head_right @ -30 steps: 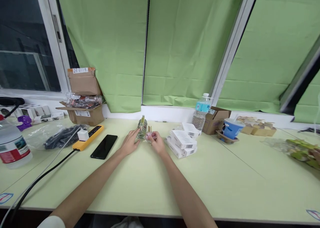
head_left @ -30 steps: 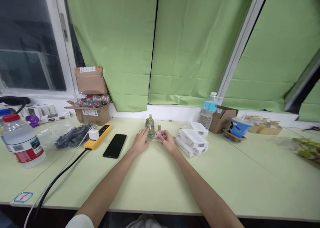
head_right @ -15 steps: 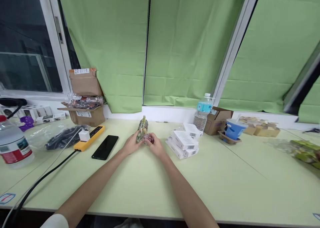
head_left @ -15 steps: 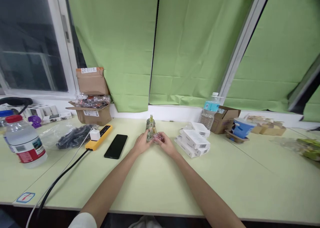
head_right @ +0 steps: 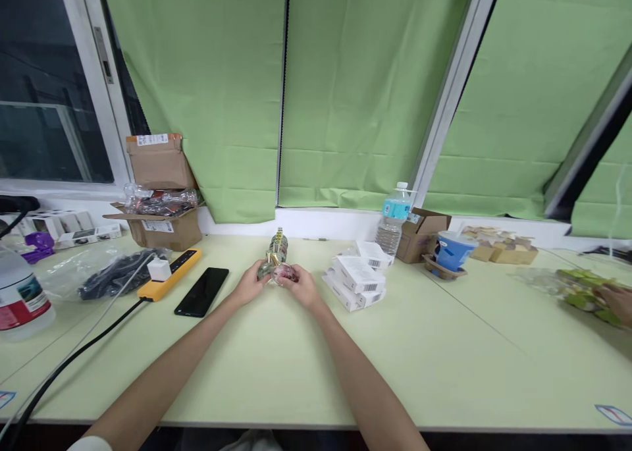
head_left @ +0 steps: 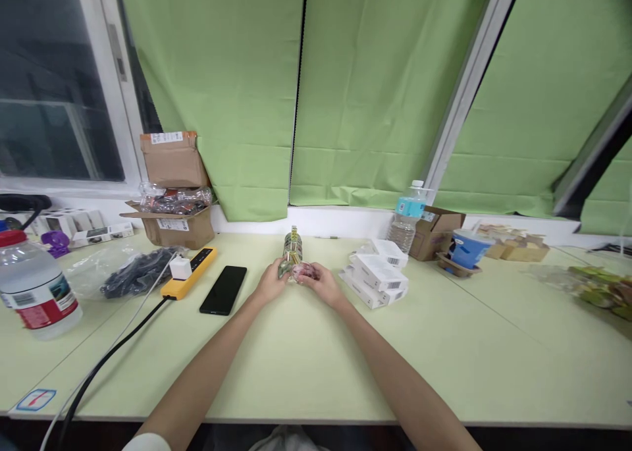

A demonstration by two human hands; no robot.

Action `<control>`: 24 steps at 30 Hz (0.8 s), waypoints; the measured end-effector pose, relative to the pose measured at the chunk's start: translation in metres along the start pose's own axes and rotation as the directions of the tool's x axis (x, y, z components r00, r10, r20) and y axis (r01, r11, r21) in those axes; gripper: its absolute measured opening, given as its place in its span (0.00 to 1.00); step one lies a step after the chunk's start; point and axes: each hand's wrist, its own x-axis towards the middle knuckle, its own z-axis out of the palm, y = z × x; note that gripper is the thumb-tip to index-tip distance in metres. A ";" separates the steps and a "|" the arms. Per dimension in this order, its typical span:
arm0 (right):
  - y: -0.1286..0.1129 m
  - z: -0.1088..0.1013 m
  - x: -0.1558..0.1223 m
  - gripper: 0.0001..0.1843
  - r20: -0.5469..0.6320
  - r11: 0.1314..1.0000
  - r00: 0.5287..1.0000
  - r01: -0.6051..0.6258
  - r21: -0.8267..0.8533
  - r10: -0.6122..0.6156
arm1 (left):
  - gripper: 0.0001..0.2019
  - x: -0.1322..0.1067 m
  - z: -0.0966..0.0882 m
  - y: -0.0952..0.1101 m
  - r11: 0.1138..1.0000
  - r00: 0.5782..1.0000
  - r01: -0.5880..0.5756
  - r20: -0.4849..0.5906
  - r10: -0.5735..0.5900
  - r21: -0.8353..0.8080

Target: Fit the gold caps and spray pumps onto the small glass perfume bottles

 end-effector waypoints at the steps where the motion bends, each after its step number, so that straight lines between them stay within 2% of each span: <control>1: 0.000 0.000 0.001 0.22 -0.011 0.998 1.000 -0.027 0.055 0.028 | 0.15 0.000 0.000 -0.001 1.000 1.000 0.001 0.000 -0.001 0.003; 4: -0.003 -0.003 0.001 0.25 -0.031 0.978 0.993 -0.108 0.177 0.115 | 0.13 0.000 -0.003 -0.001 0.999 0.999 0.001 -0.036 0.001 0.035; 10: -0.006 -0.007 0.001 0.25 -0.038 0.929 0.974 -0.200 0.310 0.222 | 0.15 -0.004 -0.008 0.002 0.985 0.996 -0.001 -0.091 0.017 0.173; 18: -0.018 -0.006 -0.005 0.21 -0.006 0.930 0.971 -0.228 0.287 0.240 | 0.17 -0.008 -0.012 0.013 0.958 0.998 -0.019 -0.057 0.037 0.287; 24: -0.021 -0.007 -0.006 0.20 0.007 0.924 0.968 -0.240 0.298 0.250 | 0.17 -0.010 -0.012 0.017 0.956 0.999 -0.007 -0.038 0.019 0.293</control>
